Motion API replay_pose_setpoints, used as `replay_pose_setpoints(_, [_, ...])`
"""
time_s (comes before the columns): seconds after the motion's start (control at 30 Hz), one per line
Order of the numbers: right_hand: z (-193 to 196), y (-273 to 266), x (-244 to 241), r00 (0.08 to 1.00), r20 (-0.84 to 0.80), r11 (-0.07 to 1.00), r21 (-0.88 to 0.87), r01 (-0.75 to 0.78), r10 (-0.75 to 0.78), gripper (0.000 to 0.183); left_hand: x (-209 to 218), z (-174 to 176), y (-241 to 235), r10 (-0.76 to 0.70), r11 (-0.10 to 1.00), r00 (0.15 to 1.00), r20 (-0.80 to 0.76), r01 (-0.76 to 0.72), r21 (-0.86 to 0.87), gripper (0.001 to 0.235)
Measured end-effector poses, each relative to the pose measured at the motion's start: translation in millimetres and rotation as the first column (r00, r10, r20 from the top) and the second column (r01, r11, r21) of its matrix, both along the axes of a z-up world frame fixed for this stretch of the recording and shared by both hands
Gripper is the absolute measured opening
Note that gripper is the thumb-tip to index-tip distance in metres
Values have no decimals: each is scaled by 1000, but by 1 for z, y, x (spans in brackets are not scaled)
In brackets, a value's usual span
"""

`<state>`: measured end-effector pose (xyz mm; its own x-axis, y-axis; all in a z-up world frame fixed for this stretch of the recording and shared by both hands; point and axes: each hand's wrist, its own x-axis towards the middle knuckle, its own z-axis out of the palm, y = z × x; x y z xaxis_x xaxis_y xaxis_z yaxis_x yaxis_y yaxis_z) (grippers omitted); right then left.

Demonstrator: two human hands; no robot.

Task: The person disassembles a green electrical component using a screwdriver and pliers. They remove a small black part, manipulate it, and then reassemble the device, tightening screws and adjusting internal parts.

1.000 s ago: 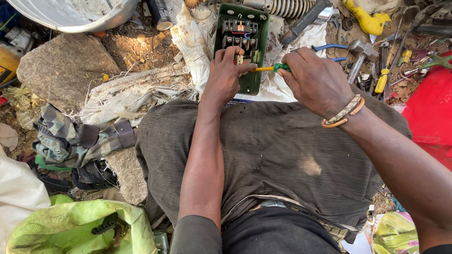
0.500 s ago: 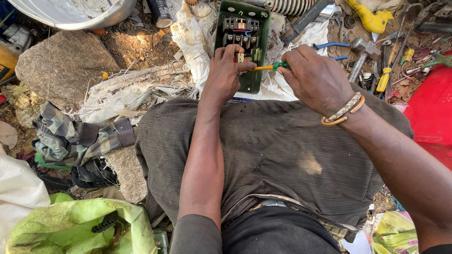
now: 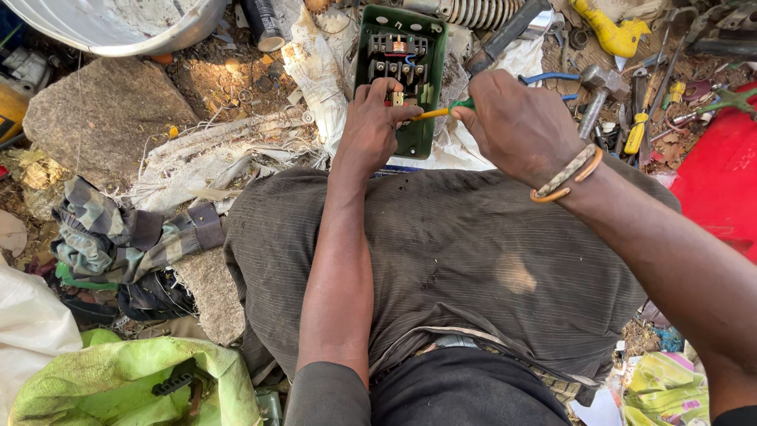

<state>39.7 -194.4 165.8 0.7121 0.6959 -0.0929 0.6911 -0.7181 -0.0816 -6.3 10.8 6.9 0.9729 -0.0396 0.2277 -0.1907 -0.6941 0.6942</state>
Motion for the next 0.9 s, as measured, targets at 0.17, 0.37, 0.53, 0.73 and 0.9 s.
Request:
replay_pose_setpoints(0.17, [-4, -3, -7, 1000, 23, 1000, 23, -18, 18, 36, 0, -2, 0, 11, 1000, 1000, 14, -11, -18, 25])
replay_pose_setpoints(0.37, [-7, -16, -17, 996, 92, 991, 132, -36, 24, 32, -2, -3, -2, 7, 1000, 1000, 17, -6, -27, 26])
replay_pose_setpoints(0.53, [-12, -12, -13, 994, 103, 997, 65, -34, 28, 33, 2, -3, -1, 8, 1000, 1000, -8, -8, 13, 28])
replay_pose_setpoints(0.73, [-9, -9, -14, 989, 126, 995, 55, -86, 79, 35, 1, -4, 0, 6, 1000, 1000, 4, -6, 8, 30])
replay_pose_setpoints(0.9, [0, 0, -11, 1000, 15, 990, -141, 6, -4, 37, 0, -5, 0, 4, 1000, 1000, -10, -4, -8, 28])
